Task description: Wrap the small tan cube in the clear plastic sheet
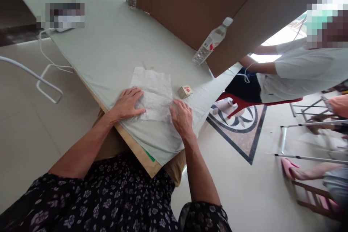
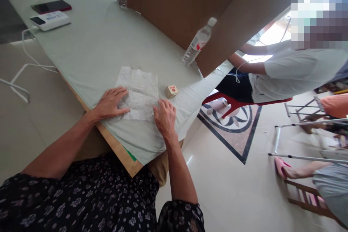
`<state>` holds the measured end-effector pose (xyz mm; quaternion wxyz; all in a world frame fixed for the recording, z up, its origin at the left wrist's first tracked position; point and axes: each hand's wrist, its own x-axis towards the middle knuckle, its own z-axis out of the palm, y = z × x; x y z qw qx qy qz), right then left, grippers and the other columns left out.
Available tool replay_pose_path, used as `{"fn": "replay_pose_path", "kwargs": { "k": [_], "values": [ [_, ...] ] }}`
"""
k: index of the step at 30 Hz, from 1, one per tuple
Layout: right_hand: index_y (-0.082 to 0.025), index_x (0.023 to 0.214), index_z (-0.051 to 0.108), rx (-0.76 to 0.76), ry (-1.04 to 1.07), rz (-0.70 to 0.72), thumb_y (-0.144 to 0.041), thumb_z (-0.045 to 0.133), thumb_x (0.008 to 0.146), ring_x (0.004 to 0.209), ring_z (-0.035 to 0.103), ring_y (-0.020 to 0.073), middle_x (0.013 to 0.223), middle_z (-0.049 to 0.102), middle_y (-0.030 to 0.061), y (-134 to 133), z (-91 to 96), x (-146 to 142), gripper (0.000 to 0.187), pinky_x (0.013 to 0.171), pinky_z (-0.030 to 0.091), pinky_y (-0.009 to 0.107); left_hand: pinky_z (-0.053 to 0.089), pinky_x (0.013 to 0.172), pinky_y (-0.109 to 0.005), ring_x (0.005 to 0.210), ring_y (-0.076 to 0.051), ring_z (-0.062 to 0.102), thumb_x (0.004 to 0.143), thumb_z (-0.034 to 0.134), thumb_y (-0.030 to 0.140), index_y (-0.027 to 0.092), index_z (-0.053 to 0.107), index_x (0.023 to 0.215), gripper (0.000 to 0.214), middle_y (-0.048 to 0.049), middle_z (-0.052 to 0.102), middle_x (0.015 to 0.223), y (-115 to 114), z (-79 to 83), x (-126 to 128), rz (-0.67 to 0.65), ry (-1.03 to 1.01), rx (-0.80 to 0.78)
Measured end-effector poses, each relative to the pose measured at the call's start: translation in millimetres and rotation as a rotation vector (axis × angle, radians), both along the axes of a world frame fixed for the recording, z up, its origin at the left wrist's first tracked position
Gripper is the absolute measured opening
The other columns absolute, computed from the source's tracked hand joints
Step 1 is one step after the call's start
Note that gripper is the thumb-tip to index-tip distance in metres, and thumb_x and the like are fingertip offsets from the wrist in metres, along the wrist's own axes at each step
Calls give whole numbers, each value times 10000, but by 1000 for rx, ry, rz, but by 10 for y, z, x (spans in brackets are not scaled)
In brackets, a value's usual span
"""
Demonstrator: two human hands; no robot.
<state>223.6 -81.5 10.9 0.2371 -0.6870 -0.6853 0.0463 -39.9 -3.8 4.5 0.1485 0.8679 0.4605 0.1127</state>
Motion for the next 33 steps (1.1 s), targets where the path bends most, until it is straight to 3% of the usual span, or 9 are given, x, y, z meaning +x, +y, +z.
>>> {"fn": "replay_pose_path", "kwargs": {
  "k": [3, 6, 8, 13, 17, 22, 26, 29, 33],
  "values": [
    [-231, 1363, 663, 44, -17, 171, -280, 502, 1046, 1401, 577, 280, 1463, 676, 120, 311, 100, -335, 359, 1181, 439, 500, 263, 1296, -508, 1597, -349, 340, 888, 657, 519, 219, 491, 1555, 750, -141, 456, 1677, -3, -14, 16, 7, -3, 0],
    [-229, 1378, 649, -89, -71, 368, -260, 555, 1040, 1452, 536, 271, 1550, 613, 112, 680, 124, -600, 353, 1205, 419, 476, 261, 1301, -498, 1592, -347, 351, 884, 654, 524, 197, 505, 1543, 751, -151, 455, 1676, -3, -20, 24, 7, -3, 8],
    [-184, 1382, 639, -167, -106, 361, -284, 597, 1034, 1464, 521, 300, 1572, 586, 145, 841, 112, -592, 364, 1206, 411, 493, 262, 1301, -497, 1588, -353, 356, 881, 656, 532, 177, 513, 1533, 756, -165, 450, 1676, -2, -17, 28, 3, -2, 13],
    [-148, 1178, 713, -39, -134, 49, -276, 556, 1029, 1397, 559, 344, 1402, 690, 181, 791, 189, -36, 251, 1180, 395, 561, 252, 1302, -505, 1584, -364, 358, 873, 667, 520, 161, 518, 1521, 755, -176, 458, 1666, -5, 5, 29, 2, -14, -17],
    [-201, 1317, 641, 218, -58, -201, -343, 552, 968, 1359, 564, 355, 1478, 629, 165, 681, 215, 408, 387, 1134, 416, 610, 240, 1302, -503, 1591, -358, 349, 861, 675, 516, 166, 491, 1538, 784, -172, 460, 1666, -14, 17, 21, 1, -38, -20],
    [-137, 1336, 601, 48, 121, -399, -444, 688, 793, 1170, 660, 380, 1307, 709, 223, 820, -28, 657, 630, 1031, 496, 622, 243, 1300, -499, 1591, -364, 347, 857, 672, 514, 157, 427, 1580, 843, -178, 454, 1667, -15, 21, 10, 11, -47, -20],
    [-200, 1241, 659, 97, 279, -224, -465, 651, 828, 990, 705, 273, 1126, 776, 119, 791, -62, 578, 491, 969, 561, 511, 238, 1297, -507, 1577, -382, 359, 843, 691, 505, 143, 378, 1607, 901, -193, 449, 1663, -7, 5, -1, 13, -59, -18],
    [-237, 1300, 660, 114, 348, 24, -465, 684, 840, 1025, 708, 231, 1228, 769, 78, 693, 58, 305, 514, 933, 585, 426, 233, 1294, -523, 1576, -395, 353, 836, 697, 514, 167, 347, 1627, 932, -185, 440, 1670, -2, -4, -9, 14, -65, -21],
    [-247, 1358, 666, -34, 352, 333, -356, 708, 841, 1178, 693, 233, 1377, 727, 73, 684, 148, -151, 530, 1007, 565, 400, 227, 1300, -510, 1584, -391, 342, 844, 677, 522, 151, 318, 1639, 947, -186, 422, 1680, -6, 20, -1, 18, -42, -36]
  ]
}}
